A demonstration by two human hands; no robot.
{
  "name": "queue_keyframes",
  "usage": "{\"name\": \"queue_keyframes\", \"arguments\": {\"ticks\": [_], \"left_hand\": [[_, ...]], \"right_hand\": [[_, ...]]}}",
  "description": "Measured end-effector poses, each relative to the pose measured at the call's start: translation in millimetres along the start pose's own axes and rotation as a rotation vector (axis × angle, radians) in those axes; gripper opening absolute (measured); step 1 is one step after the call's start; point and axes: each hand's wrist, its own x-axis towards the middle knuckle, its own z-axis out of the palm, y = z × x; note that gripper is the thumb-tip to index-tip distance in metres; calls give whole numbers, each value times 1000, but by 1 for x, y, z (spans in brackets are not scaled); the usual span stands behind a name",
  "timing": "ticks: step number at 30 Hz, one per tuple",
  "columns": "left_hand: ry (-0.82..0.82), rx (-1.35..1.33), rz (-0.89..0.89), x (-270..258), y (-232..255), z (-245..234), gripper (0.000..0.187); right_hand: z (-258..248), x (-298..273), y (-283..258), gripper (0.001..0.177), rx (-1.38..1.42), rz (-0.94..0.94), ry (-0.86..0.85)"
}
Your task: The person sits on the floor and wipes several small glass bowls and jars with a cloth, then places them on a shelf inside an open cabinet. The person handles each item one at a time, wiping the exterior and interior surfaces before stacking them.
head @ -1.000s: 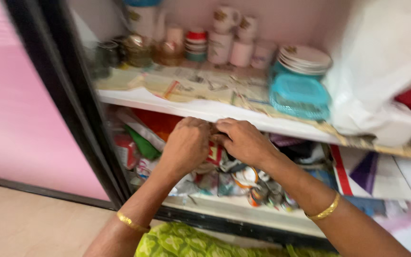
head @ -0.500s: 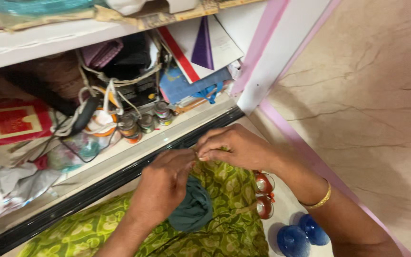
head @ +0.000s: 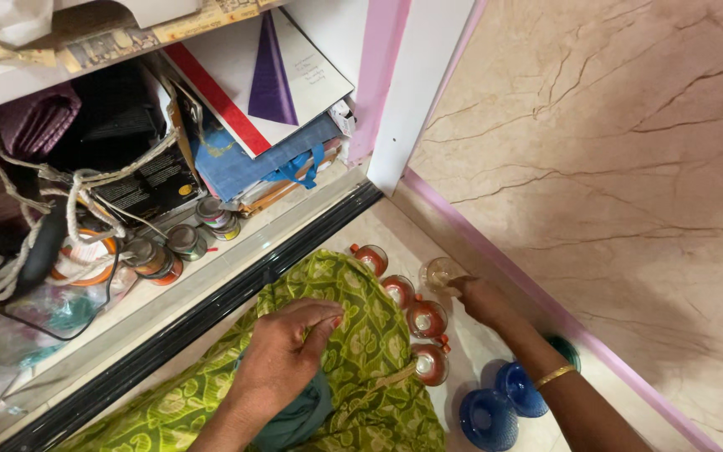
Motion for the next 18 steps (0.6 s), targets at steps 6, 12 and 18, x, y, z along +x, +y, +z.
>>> {"name": "queue_keyframes", "arguments": {"ticks": [6, 12, 18], "left_hand": [[-29, -60, -196, 6, -15, -4, 17], [-25, -282, -414, 1, -44, -2, 17], [-5, -471, -352, -9, -80, 6, 18]], "right_hand": [[64, -5, 40, 60, -414, -135, -31], [84, 0, 58, 36, -470, -142, 20], [75, 13, 25, 36, -442, -79, -18]]}}
